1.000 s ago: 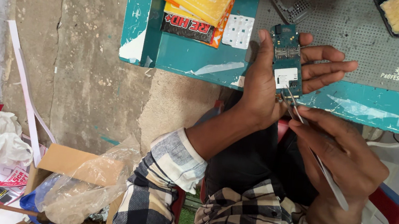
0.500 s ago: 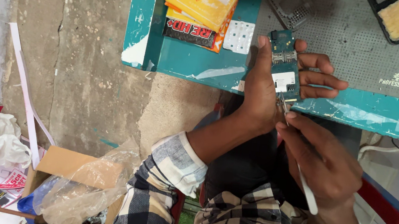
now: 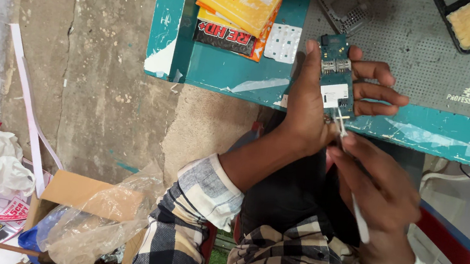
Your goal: The person disassembles a small mobile phone, removes the battery and SIM card, and cleans the internal components using a brush and a spray bottle. They then reassemble the phone and test it.
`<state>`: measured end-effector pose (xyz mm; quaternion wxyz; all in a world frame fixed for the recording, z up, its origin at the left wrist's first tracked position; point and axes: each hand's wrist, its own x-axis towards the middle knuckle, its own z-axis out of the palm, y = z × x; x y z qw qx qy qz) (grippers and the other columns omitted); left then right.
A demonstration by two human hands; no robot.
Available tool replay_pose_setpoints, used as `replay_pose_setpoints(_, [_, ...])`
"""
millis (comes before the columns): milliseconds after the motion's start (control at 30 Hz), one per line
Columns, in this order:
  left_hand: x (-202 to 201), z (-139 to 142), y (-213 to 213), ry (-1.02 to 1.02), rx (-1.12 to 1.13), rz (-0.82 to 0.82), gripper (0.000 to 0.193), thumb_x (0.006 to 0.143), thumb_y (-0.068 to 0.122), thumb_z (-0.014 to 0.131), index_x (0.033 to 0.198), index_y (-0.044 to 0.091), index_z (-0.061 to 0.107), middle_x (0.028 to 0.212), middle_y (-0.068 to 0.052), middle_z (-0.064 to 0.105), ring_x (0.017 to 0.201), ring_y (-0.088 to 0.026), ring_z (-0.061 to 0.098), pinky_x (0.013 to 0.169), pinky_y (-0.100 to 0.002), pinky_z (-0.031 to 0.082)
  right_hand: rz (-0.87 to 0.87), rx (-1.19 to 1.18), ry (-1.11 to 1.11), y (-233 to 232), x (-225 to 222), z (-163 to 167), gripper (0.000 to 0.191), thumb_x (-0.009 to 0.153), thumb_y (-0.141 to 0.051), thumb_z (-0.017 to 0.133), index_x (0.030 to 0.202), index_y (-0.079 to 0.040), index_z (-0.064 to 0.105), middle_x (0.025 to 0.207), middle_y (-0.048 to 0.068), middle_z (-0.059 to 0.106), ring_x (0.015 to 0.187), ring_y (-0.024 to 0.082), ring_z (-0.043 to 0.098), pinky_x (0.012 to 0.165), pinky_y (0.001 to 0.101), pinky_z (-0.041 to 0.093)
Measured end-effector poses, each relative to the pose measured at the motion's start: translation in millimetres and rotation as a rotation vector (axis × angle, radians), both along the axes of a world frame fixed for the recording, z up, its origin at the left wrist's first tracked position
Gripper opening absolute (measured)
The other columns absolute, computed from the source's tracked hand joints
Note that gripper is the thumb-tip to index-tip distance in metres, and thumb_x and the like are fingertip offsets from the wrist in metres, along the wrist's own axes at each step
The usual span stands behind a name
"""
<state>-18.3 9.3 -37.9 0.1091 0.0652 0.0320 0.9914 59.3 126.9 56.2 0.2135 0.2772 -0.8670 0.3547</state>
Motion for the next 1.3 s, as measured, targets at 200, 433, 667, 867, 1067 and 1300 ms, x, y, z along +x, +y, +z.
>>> replay_pose_setpoints(200, [3.1,12.3,-7.6,0.018,-0.142,-0.085,0.071,0.121,0.065,0.023,0.129,-0.001,0.047,0.128,-0.036,0.061,0.116,-0.051,0.065,0.096,-0.051,0.061,-0.104,-0.257,-0.145,18.6,-0.7,-3.7,0.022,0.085,0.001,0.085,0.102,0.005,0.072,0.11,0.021,0.071,0.1,0.03,0.074,0.086,0.0347,0.062])
replay_pose_setpoints(433, [10.1,15.1,-4.9,0.167,-0.282,-0.045,0.06,0.123,0.055,0.024,0.135,-0.001,0.044,0.137,-0.033,0.056,0.125,-0.048,0.062,0.107,-0.053,0.058,-0.071,-0.542,-0.299,19.7,9.0,-12.0,0.024,0.098,-0.012,0.08,0.111,0.006,0.071,0.117,0.02,0.07,0.103,0.026,0.075,0.091,0.0307,0.065])
replay_pose_setpoints(667, [10.1,8.8,-1.6,0.216,-0.295,0.023,0.051,0.123,0.049,0.031,0.136,0.002,0.044,0.135,-0.03,0.055,0.133,-0.045,0.059,0.116,-0.051,0.053,-0.124,-0.423,-0.184,16.0,16.6,-20.5,0.02,0.105,-0.009,0.079,0.112,0.008,0.071,0.114,0.022,0.071,0.106,0.03,0.077,0.092,0.0334,0.066])
replay_pose_setpoints(867, [12.1,8.4,-0.7,0.216,-0.343,0.053,0.045,0.125,0.046,0.032,0.135,0.004,0.045,0.136,-0.028,0.053,0.131,-0.042,0.057,0.113,-0.049,0.051,-0.123,-0.437,-0.159,12.8,15.1,-20.4,0.022,0.105,-0.012,0.078,0.109,0.008,0.07,0.118,0.022,0.07,0.104,0.03,0.076,0.092,0.0338,0.066])
replay_pose_setpoints(1067, [11.5,11.7,-0.7,0.22,-0.375,0.073,0.04,0.125,0.044,0.035,0.133,0.007,0.048,0.138,-0.025,0.053,0.13,-0.04,0.056,0.112,-0.048,0.051,-0.141,-0.44,-0.165,11.1,14.5,-18.9,0.023,0.105,-0.014,0.078,0.109,0.007,0.071,0.119,0.021,0.071,0.105,0.029,0.076,0.093,0.0335,0.066])
replay_pose_setpoints(1300, [12.3,19.7,-3.1,0.219,-0.488,0.086,0.044,0.121,0.045,0.036,0.138,0.006,0.045,0.143,-0.029,0.053,0.13,-0.044,0.057,0.111,-0.05,0.053,-0.137,-0.417,-0.169,14.0,16.1,-21.0,0.022,0.104,-0.01,0.08,0.108,0.009,0.071,0.118,0.021,0.07,0.105,0.03,0.076,0.093,0.0343,0.066])
